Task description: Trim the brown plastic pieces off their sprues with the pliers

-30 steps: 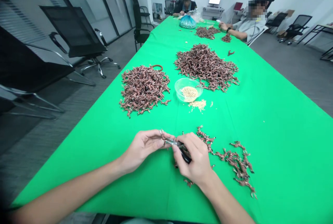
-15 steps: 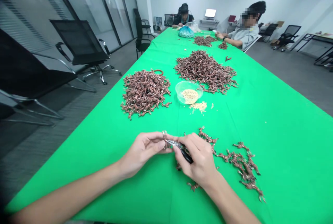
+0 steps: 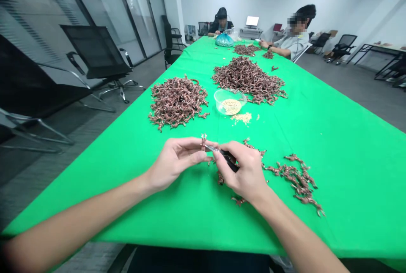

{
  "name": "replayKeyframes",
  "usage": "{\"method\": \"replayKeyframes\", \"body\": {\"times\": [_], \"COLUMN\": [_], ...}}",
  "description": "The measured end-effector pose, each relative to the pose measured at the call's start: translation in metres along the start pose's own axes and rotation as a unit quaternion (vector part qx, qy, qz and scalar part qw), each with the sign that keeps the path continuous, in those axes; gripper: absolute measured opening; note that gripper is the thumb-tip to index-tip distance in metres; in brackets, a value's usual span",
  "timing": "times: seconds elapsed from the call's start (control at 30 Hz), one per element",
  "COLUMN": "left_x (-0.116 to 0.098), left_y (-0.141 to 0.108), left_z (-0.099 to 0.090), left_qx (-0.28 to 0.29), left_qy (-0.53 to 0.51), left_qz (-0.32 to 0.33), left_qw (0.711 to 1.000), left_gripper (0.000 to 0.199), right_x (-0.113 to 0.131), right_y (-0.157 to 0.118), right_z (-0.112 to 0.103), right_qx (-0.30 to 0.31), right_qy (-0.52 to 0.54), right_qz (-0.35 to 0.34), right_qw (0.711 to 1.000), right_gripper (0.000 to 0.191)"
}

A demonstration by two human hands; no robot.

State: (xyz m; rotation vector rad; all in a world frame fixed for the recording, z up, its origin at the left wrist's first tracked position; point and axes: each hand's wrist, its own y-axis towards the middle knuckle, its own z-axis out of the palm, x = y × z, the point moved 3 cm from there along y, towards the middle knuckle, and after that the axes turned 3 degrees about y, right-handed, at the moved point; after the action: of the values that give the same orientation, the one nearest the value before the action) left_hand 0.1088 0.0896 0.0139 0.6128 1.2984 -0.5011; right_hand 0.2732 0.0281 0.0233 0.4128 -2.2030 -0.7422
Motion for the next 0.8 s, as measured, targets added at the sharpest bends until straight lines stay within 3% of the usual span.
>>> {"method": "replayKeyframes", "body": {"times": [0.23, 0.53, 0.63, 0.7, 0.8], "left_x": [0.000, 0.003, 0.005, 0.007, 0.009], "left_y": [0.002, 0.005, 0.006, 0.006, 0.004], "left_z": [-0.003, -0.007, -0.010, -0.011, -0.011], "left_qx": [-0.004, -0.034, -0.064, -0.077, -0.078], "left_qy": [0.048, 0.075, 0.077, 0.065, 0.027], "left_qz": [0.048, 0.083, 0.082, 0.065, 0.035], "left_qw": [0.998, 0.993, 0.992, 0.993, 0.996], "left_gripper": [0.035, 0.032, 0.029, 0.030, 0.034], "right_x": [-0.006, -0.012, -0.013, -0.010, -0.002], "right_y": [-0.004, -0.005, -0.005, -0.005, -0.004], "right_z": [0.009, 0.016, 0.010, 0.006, 0.005], "right_qx": [0.048, 0.048, -0.001, -0.044, -0.082], "right_qy": [0.142, 0.215, 0.131, 0.038, -0.068], "right_qz": [0.125, 0.167, 0.126, 0.061, -0.051], "right_qw": [0.981, 0.961, 0.983, 0.996, 0.993], "right_gripper": [0.032, 0.037, 0.029, 0.020, 0.010]}}
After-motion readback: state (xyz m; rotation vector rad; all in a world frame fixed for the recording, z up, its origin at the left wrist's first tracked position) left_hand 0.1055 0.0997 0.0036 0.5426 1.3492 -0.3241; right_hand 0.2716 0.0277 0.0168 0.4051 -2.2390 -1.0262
